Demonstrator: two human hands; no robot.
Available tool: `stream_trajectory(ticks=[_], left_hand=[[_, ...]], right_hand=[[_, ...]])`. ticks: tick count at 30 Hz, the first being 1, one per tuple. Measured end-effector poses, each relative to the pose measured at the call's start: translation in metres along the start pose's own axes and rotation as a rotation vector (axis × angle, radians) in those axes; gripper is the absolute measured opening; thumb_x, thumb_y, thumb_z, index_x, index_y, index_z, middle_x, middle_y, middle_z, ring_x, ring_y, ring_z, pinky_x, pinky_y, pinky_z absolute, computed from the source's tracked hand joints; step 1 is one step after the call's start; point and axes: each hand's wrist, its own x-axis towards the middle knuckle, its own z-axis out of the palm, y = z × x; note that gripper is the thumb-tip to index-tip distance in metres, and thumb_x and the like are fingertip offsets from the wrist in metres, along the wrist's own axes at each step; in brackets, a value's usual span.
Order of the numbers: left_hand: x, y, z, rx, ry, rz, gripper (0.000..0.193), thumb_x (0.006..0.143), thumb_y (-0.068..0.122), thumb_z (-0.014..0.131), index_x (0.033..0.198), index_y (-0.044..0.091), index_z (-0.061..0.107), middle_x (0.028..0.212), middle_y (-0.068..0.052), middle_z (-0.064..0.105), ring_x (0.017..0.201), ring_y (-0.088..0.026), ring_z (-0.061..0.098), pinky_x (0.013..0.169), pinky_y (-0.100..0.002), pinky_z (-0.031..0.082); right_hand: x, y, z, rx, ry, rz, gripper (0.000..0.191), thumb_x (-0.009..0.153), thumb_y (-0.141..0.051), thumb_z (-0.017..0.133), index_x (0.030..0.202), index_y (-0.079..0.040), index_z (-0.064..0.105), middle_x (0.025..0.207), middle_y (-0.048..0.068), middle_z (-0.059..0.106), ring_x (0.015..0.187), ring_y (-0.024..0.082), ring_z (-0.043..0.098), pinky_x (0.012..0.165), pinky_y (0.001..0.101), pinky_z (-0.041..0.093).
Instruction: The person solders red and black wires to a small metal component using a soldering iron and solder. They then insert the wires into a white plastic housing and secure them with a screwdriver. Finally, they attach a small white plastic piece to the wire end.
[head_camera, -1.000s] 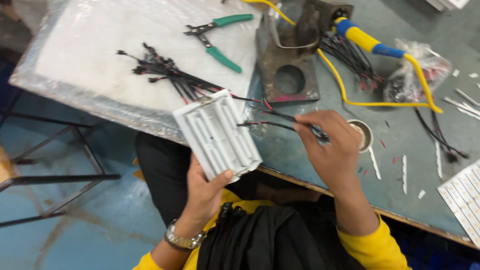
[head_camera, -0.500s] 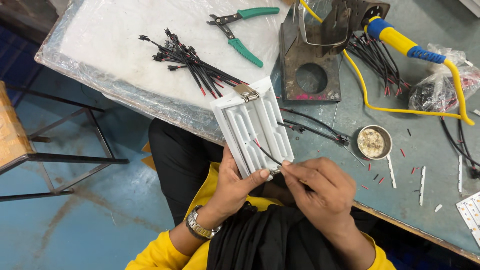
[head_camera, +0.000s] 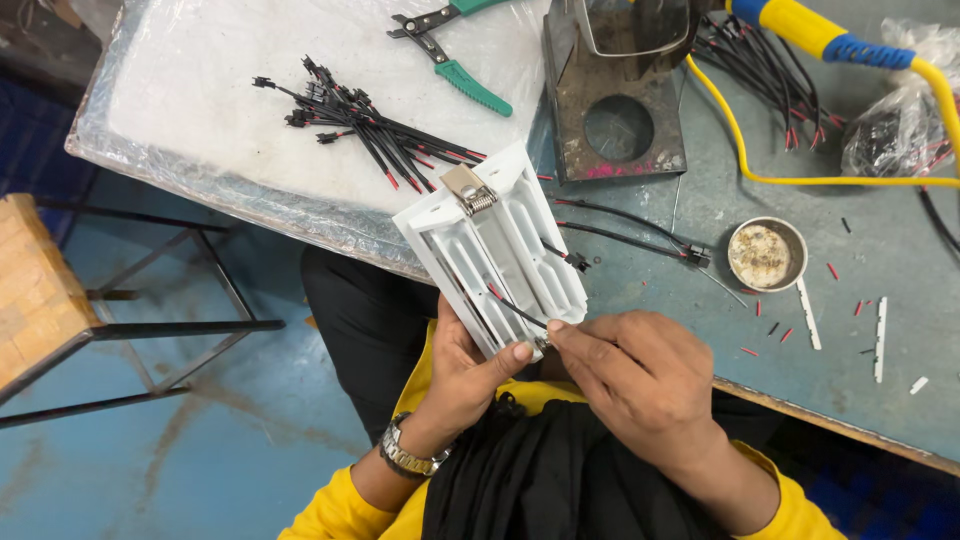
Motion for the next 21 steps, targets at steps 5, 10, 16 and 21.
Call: stream_trajectory(ticks=[5, 10, 16, 21], left_hand=[[-0.002, -0.003, -0.003, 0.004, -0.015, 0.004, 0.082, 0.091, 0.01, 0.078, 0.152, 0.003, 0.024, 0.138, -0.014, 0.056, 0.125, -0.021, 0.062, 0.106, -0.038, 0.053], [-0.005, -0.006, -0.007, 0.004, -0.023, -0.004, 0.081, 0.091, 0.007, 0.079, 0.151, 0.003, 0.024, 0.14, -0.014, 0.054, 0.128, -0.021, 0.061, 0.109, -0.039, 0.053], [-0.007, -0.01, -0.012, 0.039, -0.02, -0.011, 0.082, 0.091, 0.005, 0.079, 0.152, 0.003, 0.023, 0.139, -0.017, 0.057, 0.126, -0.024, 0.062, 0.109, -0.04, 0.052], [-0.009, -0.012, -0.014, 0.048, -0.017, -0.01, 0.084, 0.091, 0.003, 0.079, 0.153, 0.003, 0.022, 0.141, -0.017, 0.055, 0.129, -0.024, 0.061, 0.111, -0.041, 0.051]], right_hand=[[-0.001, -0.003, -0.002, -0.018, -0.001, -0.001, 0.029, 0.076, -0.003, 0.084, 0.103, -0.009, 0.076, 0.083, 0.001, 0.067, 0.069, 0.018, 0.063, 0.059, 0.0347, 0.048], [-0.004, -0.005, -0.002, -0.016, -0.011, 0.0, 0.028, 0.078, -0.005, 0.083, 0.105, -0.007, 0.075, 0.083, 0.002, 0.065, 0.069, 0.018, 0.064, 0.058, 0.0343, 0.049], [-0.004, -0.007, -0.002, 0.002, -0.054, 0.023, 0.027, 0.08, -0.008, 0.08, 0.107, -0.006, 0.075, 0.084, 0.003, 0.065, 0.068, 0.019, 0.063, 0.057, 0.0349, 0.048], [-0.004, -0.005, -0.008, 0.012, -0.073, -0.008, 0.031, 0.079, -0.008, 0.079, 0.11, -0.007, 0.075, 0.087, 0.003, 0.064, 0.07, 0.02, 0.064, 0.059, 0.0352, 0.05]])
